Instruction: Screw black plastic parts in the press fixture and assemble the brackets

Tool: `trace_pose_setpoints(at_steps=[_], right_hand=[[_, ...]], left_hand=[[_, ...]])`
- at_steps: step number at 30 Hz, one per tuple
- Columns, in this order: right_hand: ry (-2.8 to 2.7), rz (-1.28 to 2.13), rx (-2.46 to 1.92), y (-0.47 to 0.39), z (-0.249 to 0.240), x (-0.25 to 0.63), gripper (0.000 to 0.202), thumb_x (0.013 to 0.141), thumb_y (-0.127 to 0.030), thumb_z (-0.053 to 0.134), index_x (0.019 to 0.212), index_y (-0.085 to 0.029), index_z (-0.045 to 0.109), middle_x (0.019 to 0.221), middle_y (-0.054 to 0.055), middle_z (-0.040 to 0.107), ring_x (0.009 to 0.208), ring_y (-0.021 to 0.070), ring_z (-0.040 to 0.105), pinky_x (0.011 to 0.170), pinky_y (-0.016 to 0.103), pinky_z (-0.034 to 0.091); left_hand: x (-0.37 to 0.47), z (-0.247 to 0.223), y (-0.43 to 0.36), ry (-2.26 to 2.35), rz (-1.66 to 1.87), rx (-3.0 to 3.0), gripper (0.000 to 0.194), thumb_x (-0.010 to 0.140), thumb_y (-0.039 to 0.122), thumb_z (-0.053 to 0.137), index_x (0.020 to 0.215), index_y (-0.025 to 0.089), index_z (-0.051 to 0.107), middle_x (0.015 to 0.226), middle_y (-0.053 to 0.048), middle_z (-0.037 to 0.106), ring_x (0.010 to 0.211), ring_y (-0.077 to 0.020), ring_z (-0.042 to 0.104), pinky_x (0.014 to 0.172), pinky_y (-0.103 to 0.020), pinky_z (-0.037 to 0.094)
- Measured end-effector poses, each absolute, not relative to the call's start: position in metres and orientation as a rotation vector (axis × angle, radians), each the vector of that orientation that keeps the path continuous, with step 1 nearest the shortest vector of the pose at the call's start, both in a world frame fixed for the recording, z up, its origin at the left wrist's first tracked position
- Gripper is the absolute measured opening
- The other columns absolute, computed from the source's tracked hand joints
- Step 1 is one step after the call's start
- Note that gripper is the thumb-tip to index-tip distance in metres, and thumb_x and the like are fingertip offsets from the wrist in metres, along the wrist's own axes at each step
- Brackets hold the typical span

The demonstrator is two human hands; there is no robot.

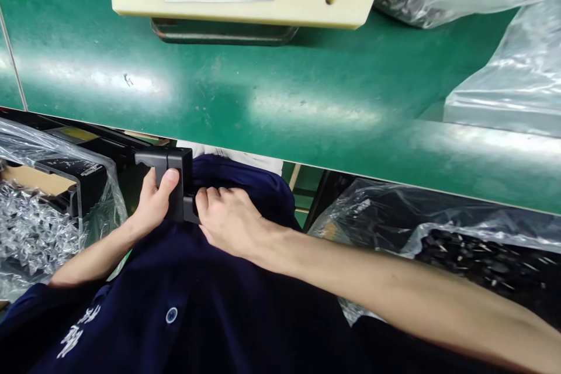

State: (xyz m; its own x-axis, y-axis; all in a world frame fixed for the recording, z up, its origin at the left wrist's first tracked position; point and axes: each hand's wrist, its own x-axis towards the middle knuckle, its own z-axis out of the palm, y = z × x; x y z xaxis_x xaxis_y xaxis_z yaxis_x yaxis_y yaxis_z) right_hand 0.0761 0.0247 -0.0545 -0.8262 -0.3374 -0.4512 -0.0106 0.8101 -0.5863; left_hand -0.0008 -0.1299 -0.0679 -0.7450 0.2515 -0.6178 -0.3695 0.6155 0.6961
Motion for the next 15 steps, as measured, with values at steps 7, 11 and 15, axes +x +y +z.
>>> trace_pose_setpoints(at_steps=[7,11,15], right_hand=[[2.691,-1.08,0.069,0.046,-0.076,0.06,0.022,0.082,-0.032,0.062,0.09,-0.012,0.064,0.076,0.008,0.068,0.069,0.0241,0.066,0.062,0.033,0.05],[2.463,-1.812,0.147,0.058,-0.076,0.06,0.053,0.081,-0.037,0.069,0.126,-0.017,0.05,0.109,0.009,0.066,0.093,0.0219,0.066,0.081,0.034,0.055],[1.978,-2.284,0.226,0.056,-0.062,0.073,0.074,0.084,-0.044,0.068,0.143,-0.02,0.03,0.132,0.013,0.053,0.109,0.0203,0.061,0.091,0.033,0.054]], left_hand=[[0.002,-0.056,-0.141,1.967,1.174,-0.089,0.044,0.077,0.049,0.07,0.104,0.015,0.061,0.107,-0.009,0.07,0.101,-0.0229,0.065,0.092,-0.033,0.05],[-0.002,-0.049,-0.141,1.924,1.414,-0.238,0.048,0.068,0.056,0.076,0.095,0.018,0.066,0.095,-0.006,0.073,0.092,-0.0226,0.067,0.086,-0.033,0.054],[-0.002,-0.049,-0.125,1.673,1.727,-0.582,0.066,0.062,0.075,0.068,0.095,0.018,0.068,0.096,-0.007,0.073,0.103,-0.0274,0.065,0.092,-0.038,0.053]])
